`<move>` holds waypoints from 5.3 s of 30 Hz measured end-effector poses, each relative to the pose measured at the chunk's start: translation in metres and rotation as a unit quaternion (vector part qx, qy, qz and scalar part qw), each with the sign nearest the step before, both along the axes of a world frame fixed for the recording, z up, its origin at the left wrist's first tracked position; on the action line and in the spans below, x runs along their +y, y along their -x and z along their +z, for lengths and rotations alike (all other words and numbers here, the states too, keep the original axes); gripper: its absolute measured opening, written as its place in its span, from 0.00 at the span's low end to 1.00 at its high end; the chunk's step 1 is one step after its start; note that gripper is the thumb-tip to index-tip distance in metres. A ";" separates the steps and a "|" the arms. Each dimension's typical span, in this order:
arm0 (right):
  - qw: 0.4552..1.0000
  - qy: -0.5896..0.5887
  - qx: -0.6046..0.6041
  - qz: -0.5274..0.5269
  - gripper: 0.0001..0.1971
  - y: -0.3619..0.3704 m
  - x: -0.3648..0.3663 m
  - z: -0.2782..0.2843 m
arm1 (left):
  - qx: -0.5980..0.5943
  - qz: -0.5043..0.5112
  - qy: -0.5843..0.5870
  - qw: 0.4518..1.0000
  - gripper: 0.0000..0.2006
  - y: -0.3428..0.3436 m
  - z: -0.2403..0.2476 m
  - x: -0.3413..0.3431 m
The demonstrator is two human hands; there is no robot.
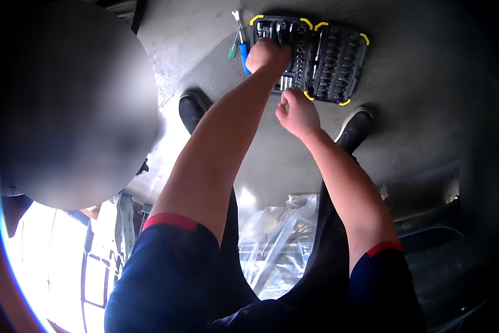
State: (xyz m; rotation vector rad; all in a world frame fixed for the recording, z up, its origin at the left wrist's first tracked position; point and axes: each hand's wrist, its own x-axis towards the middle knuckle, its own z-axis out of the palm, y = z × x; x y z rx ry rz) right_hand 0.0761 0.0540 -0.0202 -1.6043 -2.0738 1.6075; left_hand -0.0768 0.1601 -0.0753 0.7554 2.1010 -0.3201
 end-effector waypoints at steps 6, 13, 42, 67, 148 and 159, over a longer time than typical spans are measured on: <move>0.995 0.079 -0.015 -0.066 0.07 -0.057 -0.009 0.030 | -0.030 0.011 -0.045 0.998 0.23 -0.011 0.016 0.009; 0.853 0.365 0.114 -0.354 0.13 -0.081 0.022 0.104 | -0.325 0.214 -0.085 0.917 0.18 0.024 0.097 -0.033; 0.864 0.288 0.381 0.156 0.09 0.353 0.047 0.775 | -0.477 0.307 -0.523 0.637 0.33 0.330 0.786 -0.228; 0.857 0.359 0.341 0.145 0.11 0.504 0.045 0.824 | -0.172 0.167 -0.503 0.830 0.22 0.474 0.905 -0.239; 0.982 0.012 0.030 -0.188 0.07 0.651 0.262 0.706 | -0.334 0.206 -0.396 0.831 0.21 0.549 0.758 0.034; 0.975 -0.151 -0.165 -0.006 0.14 0.640 0.278 0.701 | -0.367 0.346 -0.416 0.757 0.24 0.498 0.767 0.035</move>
